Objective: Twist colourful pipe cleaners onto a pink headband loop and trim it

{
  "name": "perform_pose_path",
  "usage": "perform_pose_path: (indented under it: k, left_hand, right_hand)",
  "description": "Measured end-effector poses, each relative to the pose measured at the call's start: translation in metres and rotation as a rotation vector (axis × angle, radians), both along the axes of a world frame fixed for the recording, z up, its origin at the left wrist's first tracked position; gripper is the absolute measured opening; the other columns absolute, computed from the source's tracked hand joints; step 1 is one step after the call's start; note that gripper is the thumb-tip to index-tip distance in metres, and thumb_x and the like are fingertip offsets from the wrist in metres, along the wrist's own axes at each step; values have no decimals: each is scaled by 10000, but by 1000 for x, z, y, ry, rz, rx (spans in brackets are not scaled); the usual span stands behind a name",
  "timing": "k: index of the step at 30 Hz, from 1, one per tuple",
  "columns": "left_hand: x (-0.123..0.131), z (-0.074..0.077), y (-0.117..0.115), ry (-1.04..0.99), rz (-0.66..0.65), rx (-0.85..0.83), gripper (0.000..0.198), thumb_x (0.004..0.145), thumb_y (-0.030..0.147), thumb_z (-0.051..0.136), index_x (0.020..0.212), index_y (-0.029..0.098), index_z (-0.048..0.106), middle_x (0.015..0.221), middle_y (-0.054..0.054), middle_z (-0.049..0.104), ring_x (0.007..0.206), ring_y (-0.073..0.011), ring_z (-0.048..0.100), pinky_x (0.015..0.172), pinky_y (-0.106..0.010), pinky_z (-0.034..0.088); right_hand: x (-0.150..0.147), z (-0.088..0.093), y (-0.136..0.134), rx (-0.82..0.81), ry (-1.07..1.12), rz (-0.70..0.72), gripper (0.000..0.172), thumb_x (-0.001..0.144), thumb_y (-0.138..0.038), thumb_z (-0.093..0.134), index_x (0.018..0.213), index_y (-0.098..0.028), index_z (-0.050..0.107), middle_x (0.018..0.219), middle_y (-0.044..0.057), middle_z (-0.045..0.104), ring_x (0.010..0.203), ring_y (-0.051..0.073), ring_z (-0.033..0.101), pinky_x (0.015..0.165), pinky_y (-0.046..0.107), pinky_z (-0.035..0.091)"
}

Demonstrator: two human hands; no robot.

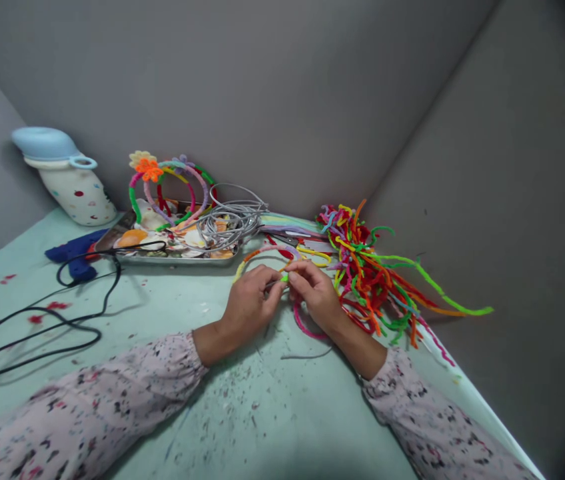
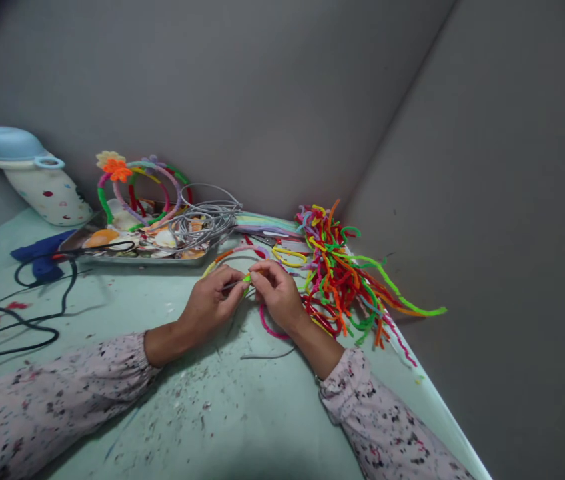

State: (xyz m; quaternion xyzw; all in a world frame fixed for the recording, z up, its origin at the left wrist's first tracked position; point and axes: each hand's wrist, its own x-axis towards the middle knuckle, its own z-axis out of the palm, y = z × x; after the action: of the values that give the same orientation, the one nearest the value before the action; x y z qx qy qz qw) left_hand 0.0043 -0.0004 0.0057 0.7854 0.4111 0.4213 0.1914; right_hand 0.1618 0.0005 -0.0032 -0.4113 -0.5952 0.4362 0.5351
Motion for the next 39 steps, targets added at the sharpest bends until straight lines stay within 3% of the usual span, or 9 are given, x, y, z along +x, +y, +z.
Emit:
perform_pose_path:
  k: [12, 21, 39]
  left_hand:
    - [-1, -1, -1, 6, -5, 29, 109, 856, 175, 529, 793, 156, 616, 748, -19, 591, 706, -147, 528, 660, -267, 394]
    - [0, -1, 2, -3, -17, 58, 105, 856, 194, 552, 875, 158, 649, 781, -34, 620, 740, -161, 552, 689, -281, 421]
    - [-1, -5, 1, 75, 12, 172, 70, 868, 180, 533, 850, 180, 600, 762, -24, 588, 727, -168, 539, 691, -299, 423]
  right_hand:
    - [1, -2, 1, -51, 33, 151, 200, 843, -400, 603, 870, -218, 523, 648, -50, 530, 495, 106, 514, 466, 233, 398]
    - [1, 0, 0, -22, 43, 105, 184, 867, -374, 571, 807, -209, 515, 575, -61, 499, 474, 99, 461, 483, 231, 362]
    - [1, -3, 0, -59, 13, 114, 203, 879, -393, 549, 812, -209, 495, 525, -76, 482, 451, 94, 438, 466, 220, 340]
